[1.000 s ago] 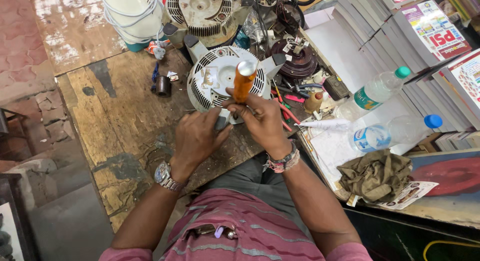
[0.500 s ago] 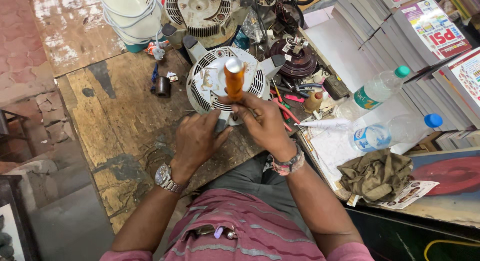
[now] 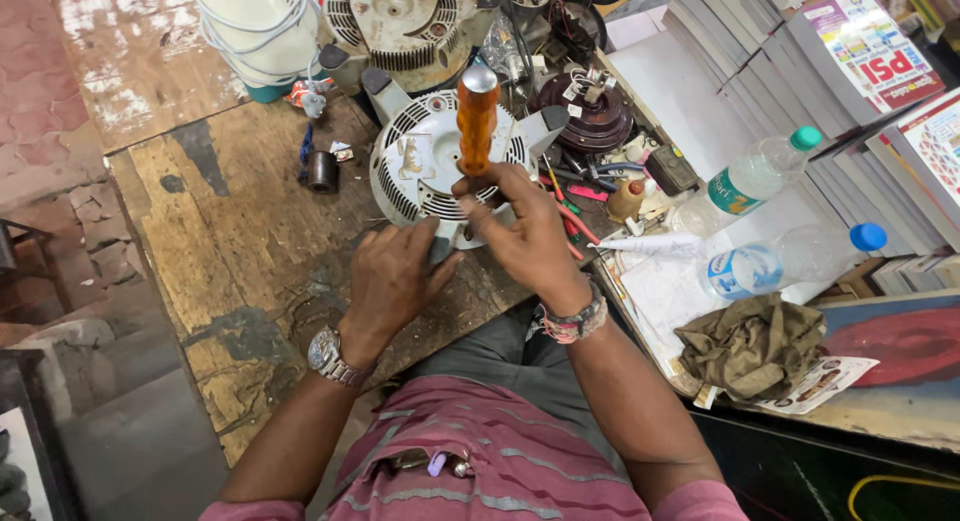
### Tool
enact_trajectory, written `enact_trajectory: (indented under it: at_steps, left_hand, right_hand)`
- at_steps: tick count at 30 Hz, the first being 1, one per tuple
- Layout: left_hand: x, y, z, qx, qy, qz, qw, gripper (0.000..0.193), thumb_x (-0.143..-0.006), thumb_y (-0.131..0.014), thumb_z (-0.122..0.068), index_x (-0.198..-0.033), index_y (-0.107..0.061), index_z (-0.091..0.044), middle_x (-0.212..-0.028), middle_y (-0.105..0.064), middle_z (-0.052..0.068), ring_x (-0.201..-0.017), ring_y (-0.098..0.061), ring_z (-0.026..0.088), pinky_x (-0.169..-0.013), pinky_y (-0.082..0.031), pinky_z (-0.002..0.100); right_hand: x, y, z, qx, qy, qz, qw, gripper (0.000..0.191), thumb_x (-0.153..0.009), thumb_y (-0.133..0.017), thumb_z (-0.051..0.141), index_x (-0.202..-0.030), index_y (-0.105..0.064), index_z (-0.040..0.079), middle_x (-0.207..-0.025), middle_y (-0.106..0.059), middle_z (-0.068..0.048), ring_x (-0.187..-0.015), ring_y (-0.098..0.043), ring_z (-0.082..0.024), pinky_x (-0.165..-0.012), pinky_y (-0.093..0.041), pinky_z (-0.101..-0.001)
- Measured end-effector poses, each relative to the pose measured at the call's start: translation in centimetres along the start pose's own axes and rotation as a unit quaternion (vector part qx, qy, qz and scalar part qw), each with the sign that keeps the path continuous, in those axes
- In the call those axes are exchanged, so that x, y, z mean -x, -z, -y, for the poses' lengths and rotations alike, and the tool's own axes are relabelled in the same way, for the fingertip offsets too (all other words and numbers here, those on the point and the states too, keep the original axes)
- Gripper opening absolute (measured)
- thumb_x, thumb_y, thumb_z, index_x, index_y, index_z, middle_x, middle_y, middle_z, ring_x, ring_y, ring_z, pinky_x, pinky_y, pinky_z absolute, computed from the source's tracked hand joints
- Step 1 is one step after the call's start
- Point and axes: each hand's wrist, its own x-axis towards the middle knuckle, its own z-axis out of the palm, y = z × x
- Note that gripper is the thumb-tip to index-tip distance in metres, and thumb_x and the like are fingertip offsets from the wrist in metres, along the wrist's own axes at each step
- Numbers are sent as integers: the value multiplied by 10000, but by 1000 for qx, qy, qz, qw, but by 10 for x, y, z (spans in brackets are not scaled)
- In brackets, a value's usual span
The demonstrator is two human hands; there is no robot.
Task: The person uses a screwdriver to loosen and remove screws from the base of a white fan housing. After removing the screws, the person lifts off the fan housing cover to expose the internal motor and wiring.
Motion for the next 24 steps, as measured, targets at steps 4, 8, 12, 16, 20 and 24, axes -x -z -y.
enact_trajectory:
  at_steps: [4,8,12,16,20,24]
  left_hand:
    - [0,-1,0,4,5,11,1000,503,-837,-839,-376,-1170,-644,-53,-819,-674,76,-729,-631,260,-662,-462,417]
    - [0,0,0,-3,0,4,1000,534,-828,-836,-393,-1183,-648,-41,-823,-676,91,-723,-629,264,-660,-466,415]
    - [0,0,0,-2,-5,-7,1000,514,-842,-826,-388,-1181,-643,-47,-860,-688,86,-742,-633,259,-673,-469,414]
    - [-2,2,-2,-1,7,13,1000,483,-838,-835,-388,-1141,-648,-63,-820,-677,77,-737,-639,260,-671,-474,420]
    - [-7,6,-1,4,-8,-4,1000,477,-823,-840,-373,-1132,-655,-61,-803,-684,75,-720,-645,255,-663,-480,418]
    - [-14,10,0,30,3,-11,999,439,-810,-857,-364,-1073,-671,-65,-729,-666,69,-676,-651,261,-646,-489,419]
  right_hand:
    - [-3,-6,-2,27,-46,-14,999,276,-920,-796,90,-1157,-690,-3,-1006,-737,-82,-911,-717,-160,-822,-571,-303]
    - [-1,-5,2,-62,-56,2,997,289,-1009,-688,108,-1282,-653,17,-1089,-764,-63,-1014,-735,-148,-921,-575,-300]
    - [-1,0,8,-110,-62,20,992,318,-1021,-601,122,-1323,-559,34,-1218,-732,-30,-1160,-697,-115,-982,-539,-275]
    - [-6,-1,8,34,-20,12,999,265,-919,-783,52,-1151,-697,-40,-1115,-723,-120,-1039,-726,-197,-912,-569,-323]
    - [-7,-1,8,-5,-69,2,998,263,-940,-754,69,-1182,-708,-25,-1097,-774,-79,-1019,-750,-161,-901,-592,-299]
    - [-5,2,8,-133,-110,42,984,331,-1007,-643,109,-1324,-612,18,-1154,-767,-46,-1110,-718,-115,-952,-552,-265]
